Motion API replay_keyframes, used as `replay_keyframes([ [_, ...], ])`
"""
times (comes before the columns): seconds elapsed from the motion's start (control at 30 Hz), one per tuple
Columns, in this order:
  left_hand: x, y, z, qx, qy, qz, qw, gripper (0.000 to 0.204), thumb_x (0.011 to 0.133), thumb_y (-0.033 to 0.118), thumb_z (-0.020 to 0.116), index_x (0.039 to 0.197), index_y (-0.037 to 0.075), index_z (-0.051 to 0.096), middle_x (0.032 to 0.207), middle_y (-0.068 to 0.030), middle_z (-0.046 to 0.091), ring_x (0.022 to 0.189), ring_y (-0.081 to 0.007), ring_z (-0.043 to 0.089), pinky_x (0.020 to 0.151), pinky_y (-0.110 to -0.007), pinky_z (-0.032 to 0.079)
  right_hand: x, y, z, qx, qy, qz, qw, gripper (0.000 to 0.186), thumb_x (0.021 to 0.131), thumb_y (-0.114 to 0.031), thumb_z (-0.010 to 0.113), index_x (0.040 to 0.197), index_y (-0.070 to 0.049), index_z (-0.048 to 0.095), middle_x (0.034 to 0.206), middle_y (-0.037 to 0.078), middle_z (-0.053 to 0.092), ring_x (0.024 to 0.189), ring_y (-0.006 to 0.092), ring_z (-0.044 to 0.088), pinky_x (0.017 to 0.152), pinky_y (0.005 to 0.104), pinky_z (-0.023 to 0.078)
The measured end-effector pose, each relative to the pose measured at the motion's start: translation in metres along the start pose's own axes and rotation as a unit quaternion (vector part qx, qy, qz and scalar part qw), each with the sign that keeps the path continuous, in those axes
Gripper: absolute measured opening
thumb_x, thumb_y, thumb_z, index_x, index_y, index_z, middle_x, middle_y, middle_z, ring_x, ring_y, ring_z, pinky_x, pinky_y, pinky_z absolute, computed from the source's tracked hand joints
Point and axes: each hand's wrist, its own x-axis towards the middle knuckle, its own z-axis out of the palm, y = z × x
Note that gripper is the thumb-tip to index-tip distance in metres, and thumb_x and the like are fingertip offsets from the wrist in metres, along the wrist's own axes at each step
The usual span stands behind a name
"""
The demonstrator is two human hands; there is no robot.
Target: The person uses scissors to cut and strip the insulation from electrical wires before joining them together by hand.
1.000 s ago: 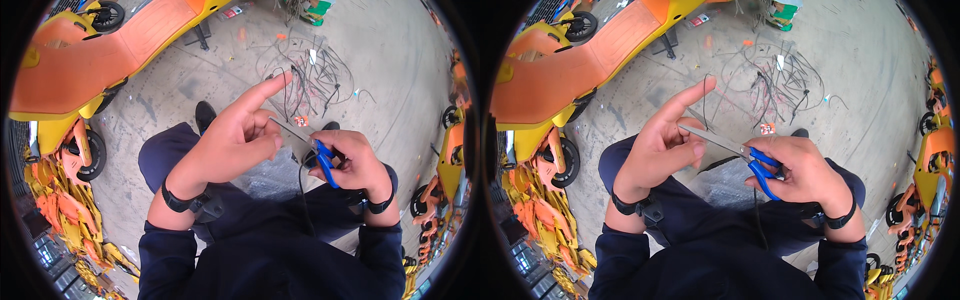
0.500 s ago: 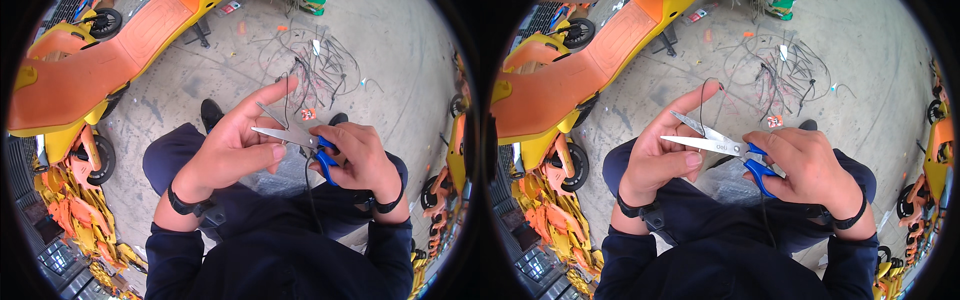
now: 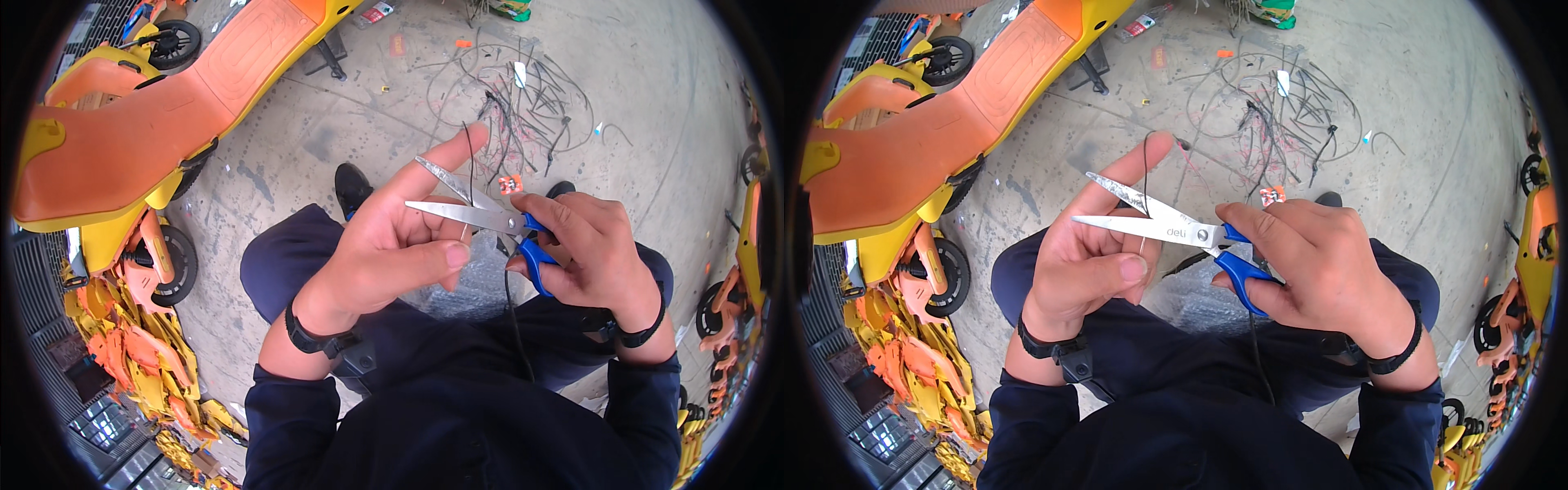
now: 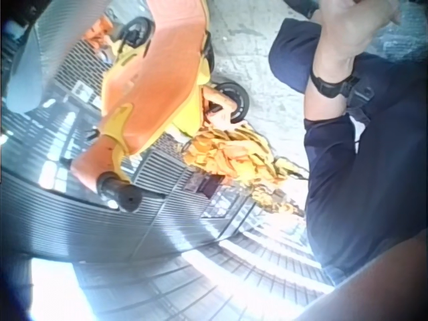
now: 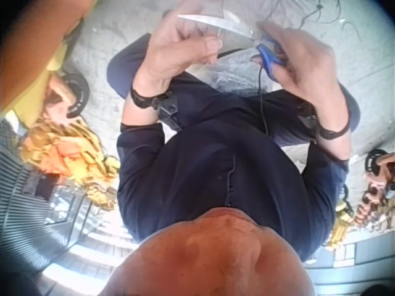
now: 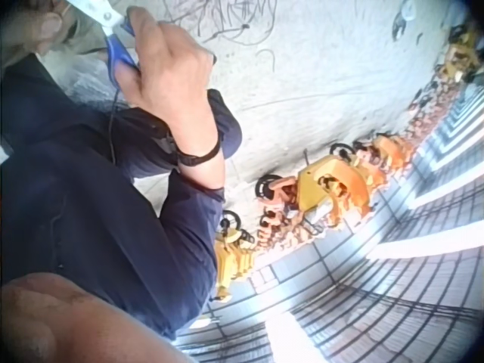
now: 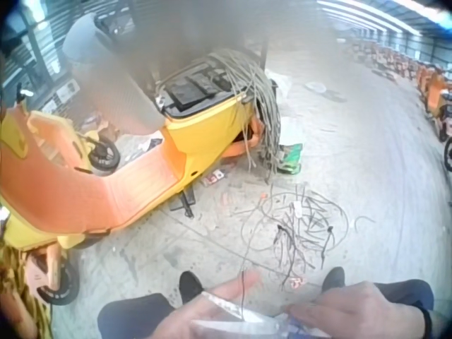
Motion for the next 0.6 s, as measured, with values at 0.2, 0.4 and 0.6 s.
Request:
replay_keyframes([
  [0.2,-0.003,-0.004,0.007,-0.028,-0.020,0.019,0.999,0.083,0.083,-0.004,0.056,0.150,0.008,0.010,0.071,-0.0028,0.051,0.060,-0.0090,0.051,0.056,-0.019,0.041,-0.002,0.014,-0.003,0.025,0.046,0.029,0.998,0.048,0.066,-0.016,0.081,0.107,0.000,0.061,0.060,0.008,0.052,0.048,0.0224,0.053,0.046,0.0300,0.042],
  [0.4,-0.001,-0.004,0.004,-0.061,-0.007,-0.013,0.998,0.081,0.084,0.001,0.060,0.149,0.007,0.013,0.072,-0.0032,0.053,0.063,-0.0096,0.055,0.055,-0.020,0.040,-0.003,0.014,-0.007,0.084,0.022,0.022,0.996,0.048,0.064,-0.013,0.082,0.105,0.001,0.062,0.062,0.008,0.054,0.049,0.0213,0.052,0.046,0.0286,0.042],
  [0.6,0.004,-0.006,0.007,-0.036,0.024,0.001,0.999,0.086,0.081,0.007,0.062,0.147,-0.002,0.007,0.066,-0.0097,0.057,0.052,-0.0105,0.050,0.047,-0.019,0.030,-0.004,0.006,-0.002,0.140,-0.030,0.026,0.989,0.046,0.066,-0.015,0.081,0.106,0.000,0.062,0.071,0.007,0.060,0.054,0.0179,0.057,0.048,0.0265,0.046],
])
